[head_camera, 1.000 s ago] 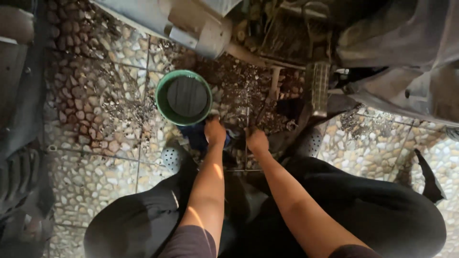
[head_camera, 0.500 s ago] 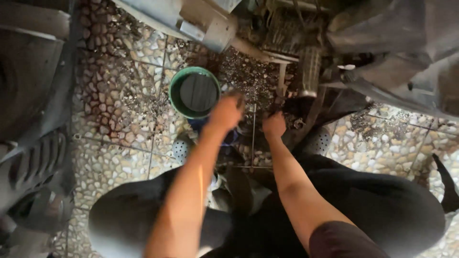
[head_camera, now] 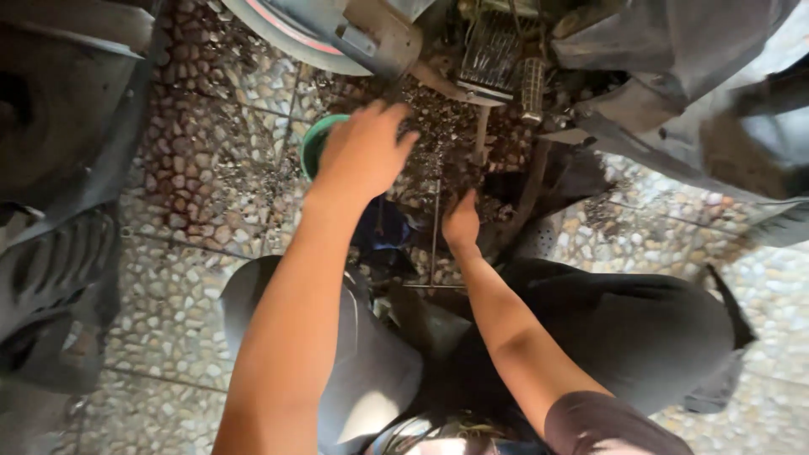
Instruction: The person sits on the floor beneath a scooter and uses a T-handle socket wrench to loosen and remove bolts from the underbody near the exhaust and engine area. They handle small removed components by hand, place items into a green bucket on the floor, and continue working on fasteners under the vehicle.
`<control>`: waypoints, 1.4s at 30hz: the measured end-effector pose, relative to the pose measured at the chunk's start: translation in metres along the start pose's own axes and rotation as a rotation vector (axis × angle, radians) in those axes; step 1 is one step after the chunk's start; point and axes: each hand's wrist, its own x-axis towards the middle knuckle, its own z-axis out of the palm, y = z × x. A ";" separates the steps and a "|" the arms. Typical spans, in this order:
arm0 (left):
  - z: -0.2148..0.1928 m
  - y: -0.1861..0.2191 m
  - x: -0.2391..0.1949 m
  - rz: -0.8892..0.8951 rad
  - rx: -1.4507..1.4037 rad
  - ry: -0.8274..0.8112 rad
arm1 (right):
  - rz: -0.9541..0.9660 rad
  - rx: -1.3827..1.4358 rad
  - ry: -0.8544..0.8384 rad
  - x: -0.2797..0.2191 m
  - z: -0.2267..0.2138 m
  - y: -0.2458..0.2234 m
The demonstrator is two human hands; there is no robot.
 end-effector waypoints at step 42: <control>-0.064 -0.044 -0.014 -0.164 0.149 -0.190 | -0.605 -0.454 0.129 0.080 0.037 0.109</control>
